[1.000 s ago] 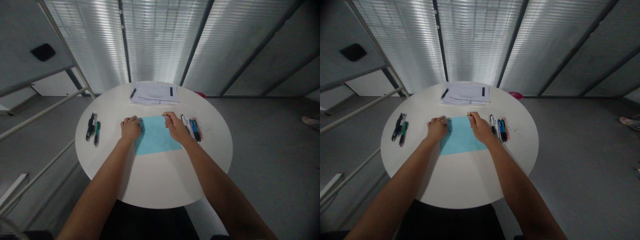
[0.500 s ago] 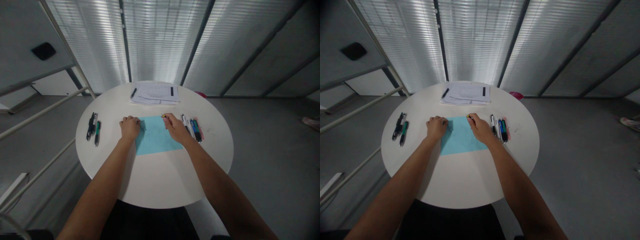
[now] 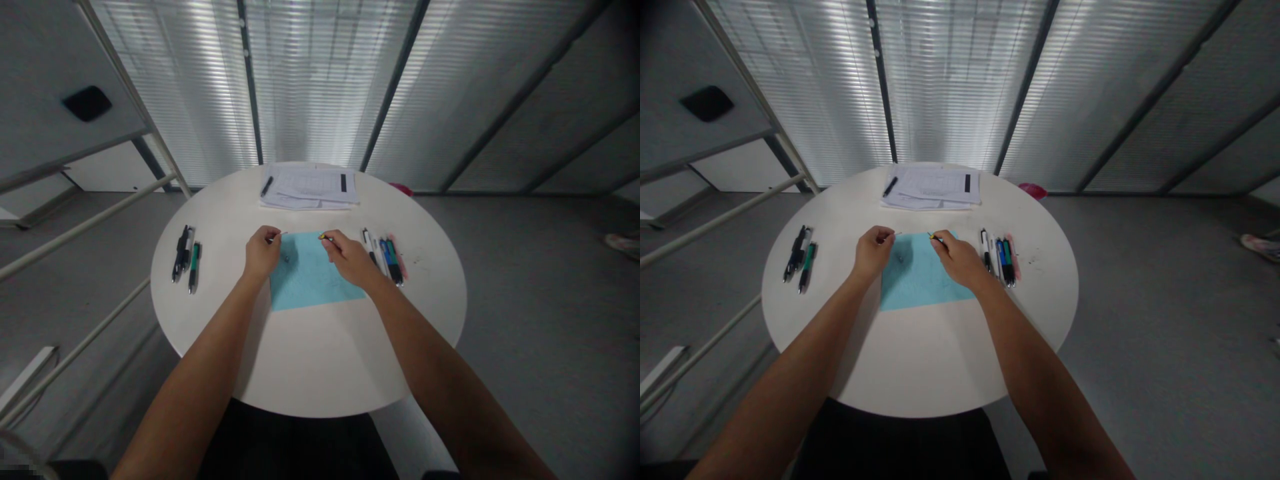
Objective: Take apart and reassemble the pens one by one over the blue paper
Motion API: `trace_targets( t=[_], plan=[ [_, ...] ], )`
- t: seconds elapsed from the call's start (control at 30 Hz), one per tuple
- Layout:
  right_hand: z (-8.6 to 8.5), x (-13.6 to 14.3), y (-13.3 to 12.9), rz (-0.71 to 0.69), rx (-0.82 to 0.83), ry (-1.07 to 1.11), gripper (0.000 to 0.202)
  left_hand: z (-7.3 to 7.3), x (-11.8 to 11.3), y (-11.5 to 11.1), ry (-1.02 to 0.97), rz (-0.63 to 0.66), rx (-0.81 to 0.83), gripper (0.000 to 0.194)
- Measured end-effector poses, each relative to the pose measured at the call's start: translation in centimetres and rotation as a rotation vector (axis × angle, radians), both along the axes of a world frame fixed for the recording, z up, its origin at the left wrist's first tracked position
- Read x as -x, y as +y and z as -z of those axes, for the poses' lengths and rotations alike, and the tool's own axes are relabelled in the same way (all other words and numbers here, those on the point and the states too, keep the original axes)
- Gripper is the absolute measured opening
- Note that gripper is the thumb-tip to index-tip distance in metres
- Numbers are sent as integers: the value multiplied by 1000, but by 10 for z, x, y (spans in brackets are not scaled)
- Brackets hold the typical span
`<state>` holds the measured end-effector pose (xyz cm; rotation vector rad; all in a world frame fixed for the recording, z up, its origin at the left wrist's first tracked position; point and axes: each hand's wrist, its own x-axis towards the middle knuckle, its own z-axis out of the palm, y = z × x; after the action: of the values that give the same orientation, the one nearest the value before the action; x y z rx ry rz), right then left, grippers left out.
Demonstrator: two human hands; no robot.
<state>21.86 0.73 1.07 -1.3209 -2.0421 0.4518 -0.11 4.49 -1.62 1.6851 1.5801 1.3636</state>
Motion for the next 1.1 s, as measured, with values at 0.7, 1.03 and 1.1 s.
trace_targets(
  t=[0.7, 1.03, 1.1],
  plan=[
    [-2, 1, -3, -60, 11, 21, 39, -15, -19, -15, -552, 392, 233, 22],
    [-2, 3, -2, -97, 6, 13, 38, -22, -25, -22, -477, 400, 232, 17],
    [-2, 2, -2, -90, 2, 6, 38, -23, -25, -22, -475, 397, 227, 17]
  ],
)
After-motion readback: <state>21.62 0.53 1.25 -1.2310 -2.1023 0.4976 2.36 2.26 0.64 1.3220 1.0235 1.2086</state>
